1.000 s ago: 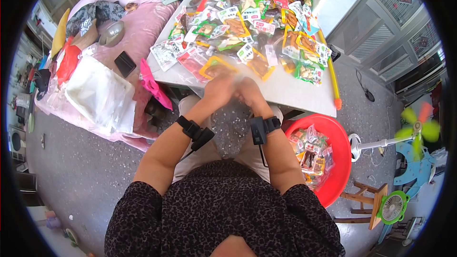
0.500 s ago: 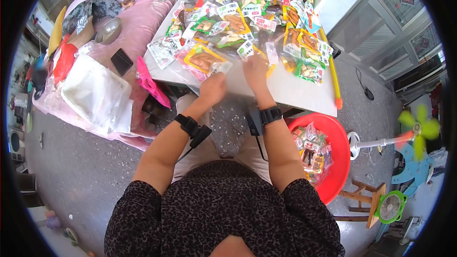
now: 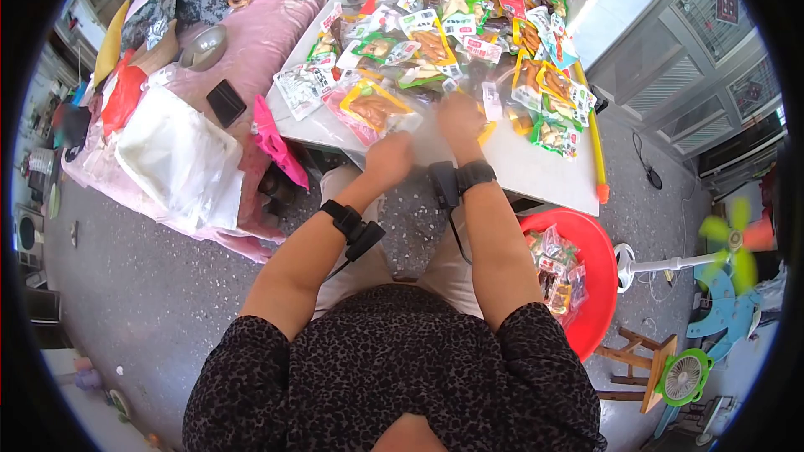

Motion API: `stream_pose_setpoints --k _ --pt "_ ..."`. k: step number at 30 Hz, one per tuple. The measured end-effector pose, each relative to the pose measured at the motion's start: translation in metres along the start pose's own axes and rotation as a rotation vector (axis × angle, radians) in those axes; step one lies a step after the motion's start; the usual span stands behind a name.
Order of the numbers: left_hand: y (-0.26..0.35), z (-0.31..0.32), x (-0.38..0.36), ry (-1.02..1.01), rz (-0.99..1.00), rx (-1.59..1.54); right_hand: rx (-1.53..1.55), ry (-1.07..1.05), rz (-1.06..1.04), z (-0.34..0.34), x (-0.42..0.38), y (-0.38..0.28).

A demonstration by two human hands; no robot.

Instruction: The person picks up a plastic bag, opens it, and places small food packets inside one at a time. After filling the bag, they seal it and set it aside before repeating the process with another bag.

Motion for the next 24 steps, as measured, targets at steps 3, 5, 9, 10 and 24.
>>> stream_pose_setpoints --k 3,5,9,10,24 --pt "0.002 -0.001 0.001 0.0 0.0 -0.002 0.163 0.13 -0.033 -0.014 -0.001 0.015" --pt "-0.002 0.0 0.001 0.029 0.008 -0.034 0.359 0.325 -0.085 -0.034 -0.01 0.026" --pt "-0.001 -0.003 0.003 0.018 -0.07 -0.107 0.975 0.209 0.13 -0.056 -0.018 0.067" --pt "0.0 -0.003 0.004 0.021 -0.08 -0.137 1.246 0.136 0.289 -0.075 -0.032 0.067" --pt "0.018 -0.001 0.008 0.086 -0.075 -0.352 2.273 -0.229 0.455 -0.029 -0.09 0.06"
Point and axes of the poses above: each hand's wrist, its own x-axis towards the middle knuckle, its own z-axis out of the palm, y = z × x, the point moved 5 cm from there along x, towards the middle knuckle, and after that the axes turned 5 degrees about -x, right-handed, at the moved point
